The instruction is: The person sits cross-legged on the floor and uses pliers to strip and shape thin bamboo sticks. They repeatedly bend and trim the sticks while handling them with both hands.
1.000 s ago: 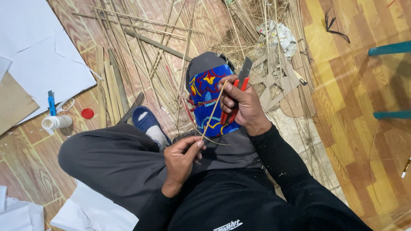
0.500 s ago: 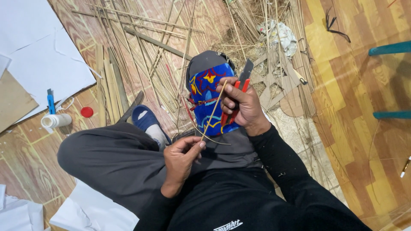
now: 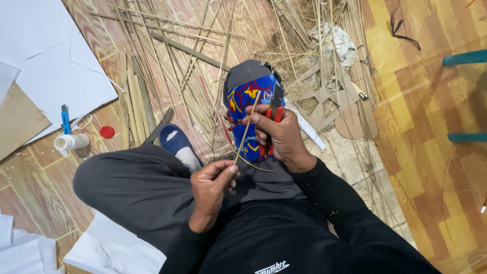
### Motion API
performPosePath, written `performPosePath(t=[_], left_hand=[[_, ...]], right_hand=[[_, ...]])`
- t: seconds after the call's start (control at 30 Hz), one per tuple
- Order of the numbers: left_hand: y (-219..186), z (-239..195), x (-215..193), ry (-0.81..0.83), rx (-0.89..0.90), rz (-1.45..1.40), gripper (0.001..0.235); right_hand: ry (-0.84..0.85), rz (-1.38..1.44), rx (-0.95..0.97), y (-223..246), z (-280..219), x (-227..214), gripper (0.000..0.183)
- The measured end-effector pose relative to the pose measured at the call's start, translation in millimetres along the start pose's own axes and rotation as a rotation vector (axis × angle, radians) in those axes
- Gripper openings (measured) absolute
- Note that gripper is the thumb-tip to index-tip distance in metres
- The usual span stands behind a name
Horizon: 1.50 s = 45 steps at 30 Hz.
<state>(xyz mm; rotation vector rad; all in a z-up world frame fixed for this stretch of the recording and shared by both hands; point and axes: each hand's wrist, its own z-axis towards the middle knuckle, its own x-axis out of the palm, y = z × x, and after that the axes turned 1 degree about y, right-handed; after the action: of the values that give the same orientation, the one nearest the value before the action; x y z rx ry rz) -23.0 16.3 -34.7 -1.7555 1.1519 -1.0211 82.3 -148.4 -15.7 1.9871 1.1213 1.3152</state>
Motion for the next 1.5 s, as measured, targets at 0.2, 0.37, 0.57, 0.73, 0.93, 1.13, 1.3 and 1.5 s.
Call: performPosePath(t=[0.2, 0.37, 0.57, 0.73, 0.93, 1.13, 1.3, 1.5], left_hand=[[-2, -1, -5, -0.009, -0.01, -0.074, 0.015], [-1, 0, -7, -0.026, -0.019, -0.103, 0.015], [4, 1, -10, -0.041, -0.003, -0.113, 0.015], [4, 2, -12, -0.051, -0.002, -0.094, 0.014], [-8, 7, -11, -0.068, 0.01, -0.04, 0.015], [-63, 48, -13, -0.158, 0.205, 0.061, 0.015], [-108, 86, -12, -0.163, 0.269, -0.015, 0.017], [-127, 127, -9, -0.241, 0.311, -0.146, 0.018]], right_hand=[[0.004, -0.01, -0.012, 0, -2, 10, 0.028], [0.009, -0.008, -0.025, -7, 3, 12, 0.027], [0.035, -0.034, -0.036, -6, 6, 20, 0.024], [0.053, -0.028, -0.024, -11, 10, 20, 0.024], [0.054, -0.026, -0.017, -15, 15, 22, 0.026], [0.147, -0.052, 0.057, -25, 1, 39, 0.025], [0.262, -0.125, 0.128, -58, -12, 45, 0.026], [0.321, -0.094, 0.183, -49, -42, 79, 0.023]])
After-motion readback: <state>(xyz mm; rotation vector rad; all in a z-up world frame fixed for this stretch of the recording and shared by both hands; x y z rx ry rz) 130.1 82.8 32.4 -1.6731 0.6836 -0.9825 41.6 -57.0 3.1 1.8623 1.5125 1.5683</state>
